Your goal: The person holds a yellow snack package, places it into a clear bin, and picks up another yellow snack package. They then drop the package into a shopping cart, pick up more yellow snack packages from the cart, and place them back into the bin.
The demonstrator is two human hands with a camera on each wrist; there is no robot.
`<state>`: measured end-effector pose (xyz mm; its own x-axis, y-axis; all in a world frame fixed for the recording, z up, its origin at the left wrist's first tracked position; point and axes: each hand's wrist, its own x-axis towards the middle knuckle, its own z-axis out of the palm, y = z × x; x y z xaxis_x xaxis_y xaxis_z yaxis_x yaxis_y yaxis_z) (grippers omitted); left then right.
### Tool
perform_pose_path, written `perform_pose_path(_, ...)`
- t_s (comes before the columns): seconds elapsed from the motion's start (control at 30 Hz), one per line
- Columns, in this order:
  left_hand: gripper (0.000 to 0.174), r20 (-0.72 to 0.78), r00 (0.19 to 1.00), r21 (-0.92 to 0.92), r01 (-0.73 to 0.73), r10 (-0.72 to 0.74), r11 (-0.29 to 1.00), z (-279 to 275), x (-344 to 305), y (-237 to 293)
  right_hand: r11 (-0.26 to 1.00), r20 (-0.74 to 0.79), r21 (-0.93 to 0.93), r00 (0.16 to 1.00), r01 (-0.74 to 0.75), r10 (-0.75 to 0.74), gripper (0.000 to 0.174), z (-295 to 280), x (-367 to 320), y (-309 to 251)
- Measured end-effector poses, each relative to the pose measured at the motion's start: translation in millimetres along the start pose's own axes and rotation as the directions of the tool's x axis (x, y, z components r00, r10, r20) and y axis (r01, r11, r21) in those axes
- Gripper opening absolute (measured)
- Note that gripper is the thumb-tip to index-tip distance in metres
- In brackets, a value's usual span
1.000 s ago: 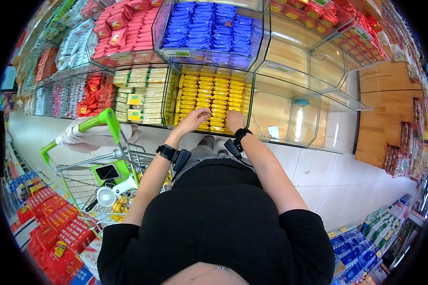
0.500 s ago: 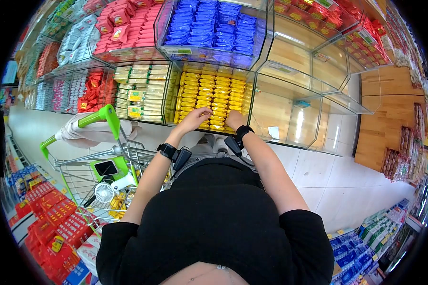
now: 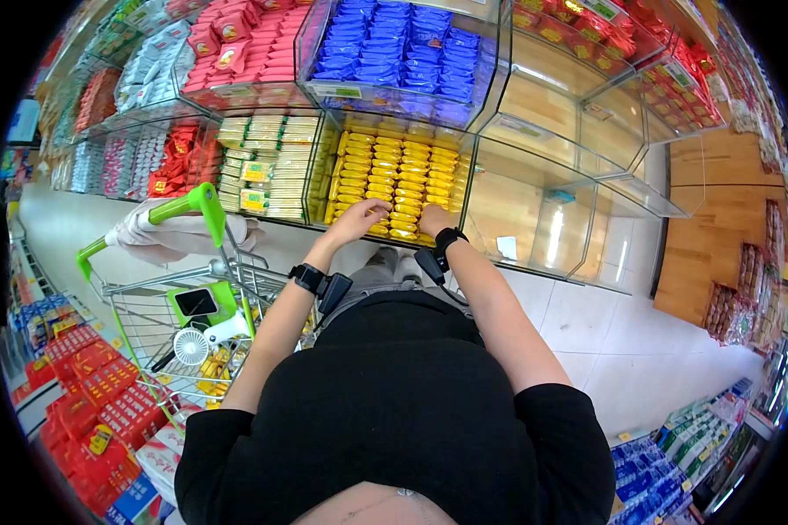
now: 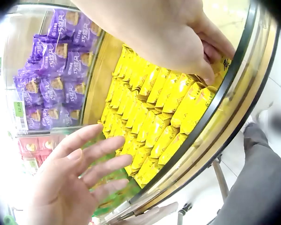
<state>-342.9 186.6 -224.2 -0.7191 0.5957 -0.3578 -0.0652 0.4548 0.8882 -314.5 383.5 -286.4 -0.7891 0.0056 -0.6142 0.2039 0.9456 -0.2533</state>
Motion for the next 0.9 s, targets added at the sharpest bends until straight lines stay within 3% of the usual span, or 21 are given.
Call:
perform_pose_path(0.1,0.022,-0.021,0.999,-0.016,-0.047,0.047,0.999,2,-3,-5,1.0,0.023,-0.025,1.0,0.016,-0.015,0.023,0,-1,-1)
perform_pose_path(0.17,0.022,-0.035,0.999,-0.011,-0.04,0.039,0.999,4,-6,-5,0.997,-0.009,0.067,0.999,-0.045,0.045,0.024,5,1,0)
perform_pose_path(0.4,0.022,-0.056,0.997,-0.028,-0.048,0.047,0.998,6,-15,-4,1.0,-0.021,0.004,1.0,-0.003,0.003,0.023,20,15,6)
perform_pose_path(0.6,0.02,-0.117,0.991,-0.044,-0.063,0.057,0.997,1,-28,9,0.997,0.075,-0.05,0.995,0.062,-0.058,0.023,17,23,10)
perform_pose_path(0.67,0.02,-0.119,0.993,-0.043,-0.015,0.01,0.999,-3,-36,22,0.999,0.148,-0.021,0.988,-0.03,0.033,0.02,35,49,22)
perform_pose_path(0.7,0.021,-0.137,0.99,-0.028,-0.037,0.032,0.999,-4,-40,23,0.99,0.114,-0.097,0.99,0.099,-0.087,0.021,0,19,0)
perform_pose_path(0.73,0.021,-0.155,0.986,-0.013,-0.057,0.055,0.998,-5,-44,25,0.99,0.115,-0.098,0.989,0.103,-0.092,0.021,-18,9,-8)
perform_pose_path(0.8,0.021,-0.184,0.981,-0.027,-0.067,0.061,0.997,-8,-53,33,0.936,0.068,0.331,0.992,-0.121,0.105,0.022,-40,0,-14)
perform_pose_path(0.83,0.021,-0.211,0.975,-0.039,-0.079,0.069,0.996,-9,-57,38,0.936,0.068,0.33,0.992,-0.121,0.105,0.022,-49,-2,-14)
perform_pose_path(0.9,0.021,-0.225,0.971,-0.042,-0.094,0.082,0.995,-10,-63,44,0.653,-0.168,0.737,0.983,0.174,-0.072,0.021,-66,-11,-13)
